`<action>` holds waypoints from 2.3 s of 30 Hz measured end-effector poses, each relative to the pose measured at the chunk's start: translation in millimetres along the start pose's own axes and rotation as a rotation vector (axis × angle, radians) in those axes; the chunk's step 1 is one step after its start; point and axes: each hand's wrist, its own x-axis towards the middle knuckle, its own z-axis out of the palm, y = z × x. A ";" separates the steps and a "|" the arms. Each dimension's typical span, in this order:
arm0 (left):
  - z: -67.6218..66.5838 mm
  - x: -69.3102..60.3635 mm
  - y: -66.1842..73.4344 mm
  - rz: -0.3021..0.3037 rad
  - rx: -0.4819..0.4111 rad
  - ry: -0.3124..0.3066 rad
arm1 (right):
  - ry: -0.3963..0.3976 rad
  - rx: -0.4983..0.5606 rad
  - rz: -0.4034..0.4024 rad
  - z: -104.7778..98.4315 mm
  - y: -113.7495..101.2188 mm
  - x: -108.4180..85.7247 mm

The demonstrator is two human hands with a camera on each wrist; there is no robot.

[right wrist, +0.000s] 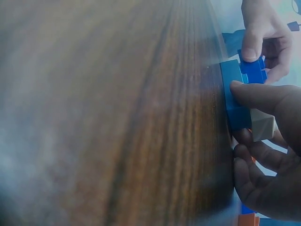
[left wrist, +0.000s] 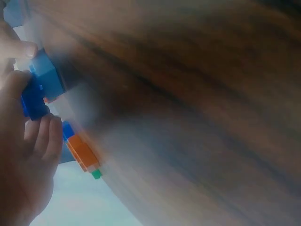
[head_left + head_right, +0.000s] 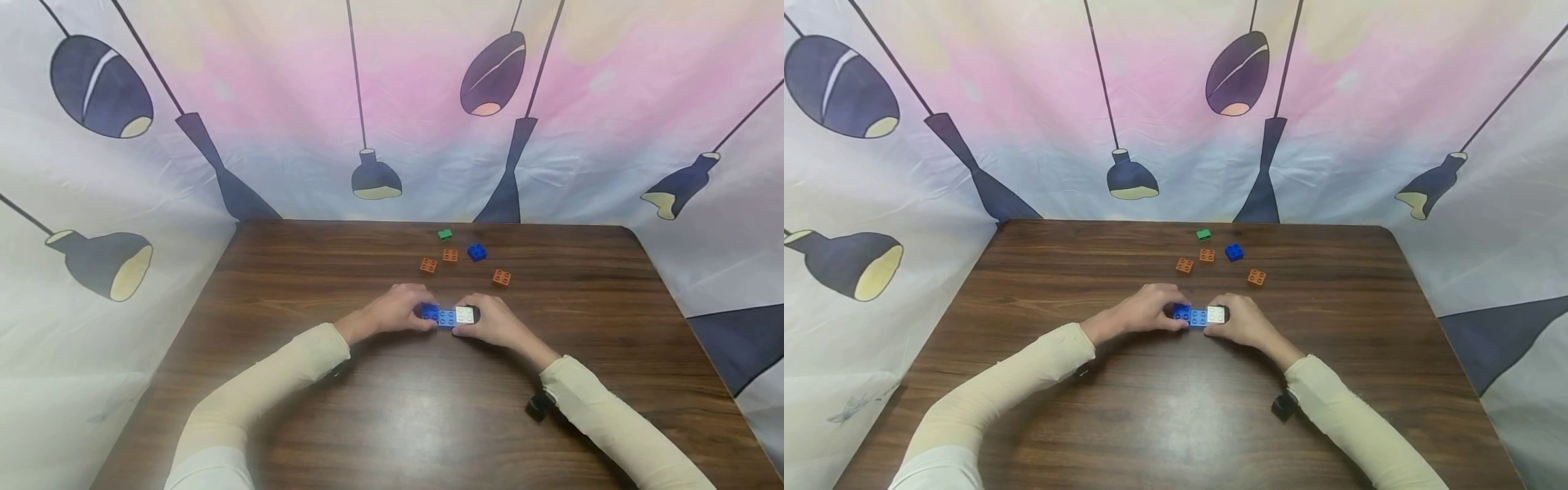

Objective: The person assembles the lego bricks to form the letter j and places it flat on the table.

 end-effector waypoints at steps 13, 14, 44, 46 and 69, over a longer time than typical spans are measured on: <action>3.0 -2.2 1.5 -0.022 -0.038 0.035 | -0.004 0.001 0.008 0.1 -0.3 -0.2; 2.8 -2.3 1.2 -0.023 -0.040 0.033 | -0.004 0.000 0.008 0.1 -0.3 -0.1; 2.1 2.5 8.2 -0.097 -0.055 -0.012 | 0.009 -0.011 0.022 -2.4 0.1 0.1; 4.1 2.3 7.1 -0.094 -0.056 -0.008 | 0.007 -0.016 0.022 -2.1 0.7 0.1; 16.9 11.6 14.4 -0.118 -0.102 0.014 | -0.021 -0.013 -0.041 -7.2 1.9 -3.8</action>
